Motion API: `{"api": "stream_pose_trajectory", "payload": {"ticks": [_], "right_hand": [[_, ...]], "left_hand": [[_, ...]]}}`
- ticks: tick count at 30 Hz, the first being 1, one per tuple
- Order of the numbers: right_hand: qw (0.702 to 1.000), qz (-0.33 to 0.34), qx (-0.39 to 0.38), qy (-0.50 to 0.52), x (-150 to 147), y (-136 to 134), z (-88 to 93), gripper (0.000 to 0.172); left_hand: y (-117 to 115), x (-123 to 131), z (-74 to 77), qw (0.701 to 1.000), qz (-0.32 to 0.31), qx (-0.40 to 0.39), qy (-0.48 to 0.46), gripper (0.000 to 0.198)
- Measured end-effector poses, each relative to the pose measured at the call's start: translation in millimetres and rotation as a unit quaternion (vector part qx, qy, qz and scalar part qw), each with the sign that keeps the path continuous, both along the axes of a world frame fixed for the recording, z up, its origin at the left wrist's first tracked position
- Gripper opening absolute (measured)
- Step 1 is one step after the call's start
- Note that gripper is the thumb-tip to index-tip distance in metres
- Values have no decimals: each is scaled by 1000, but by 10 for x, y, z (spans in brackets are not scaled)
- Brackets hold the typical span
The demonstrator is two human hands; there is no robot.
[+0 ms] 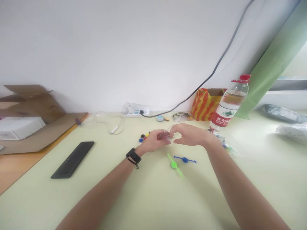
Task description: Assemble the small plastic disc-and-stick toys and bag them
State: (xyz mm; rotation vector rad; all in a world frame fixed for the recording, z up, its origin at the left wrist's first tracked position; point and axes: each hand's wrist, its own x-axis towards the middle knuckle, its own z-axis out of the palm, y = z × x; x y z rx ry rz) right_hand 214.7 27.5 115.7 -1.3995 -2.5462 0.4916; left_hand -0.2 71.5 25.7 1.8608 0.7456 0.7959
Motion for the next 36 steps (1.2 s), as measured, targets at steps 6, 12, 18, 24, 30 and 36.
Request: {"api": "stream_pose_trajectory", "payload": {"ticks": [6, 12, 18, 24, 30, 36], "right_hand": [[998, -27, -2, -49, 28, 15, 10, 30], [998, -26, 4, -54, 73, 61, -57, 30], [999, -11, 24, 46, 79, 68, 24, 23], [990, -8, -19, 136, 8, 49, 129, 21], [997, -35, 51, 50, -3, 93, -15, 16], [1000, -9, 25, 12, 57, 104, -33, 19]], "left_hand": [[5, -7, -7, 1000, 16, -5, 4, 38], [26, -11, -30, 1000, 8, -9, 3, 37], [46, -33, -41, 1000, 21, 6, 18, 36], [11, -24, -24, 1000, -11, -2, -10, 39], [23, -12, -38, 1000, -8, -3, -4, 36], [37, -13, -55, 1000, 3, -4, -10, 35]]}}
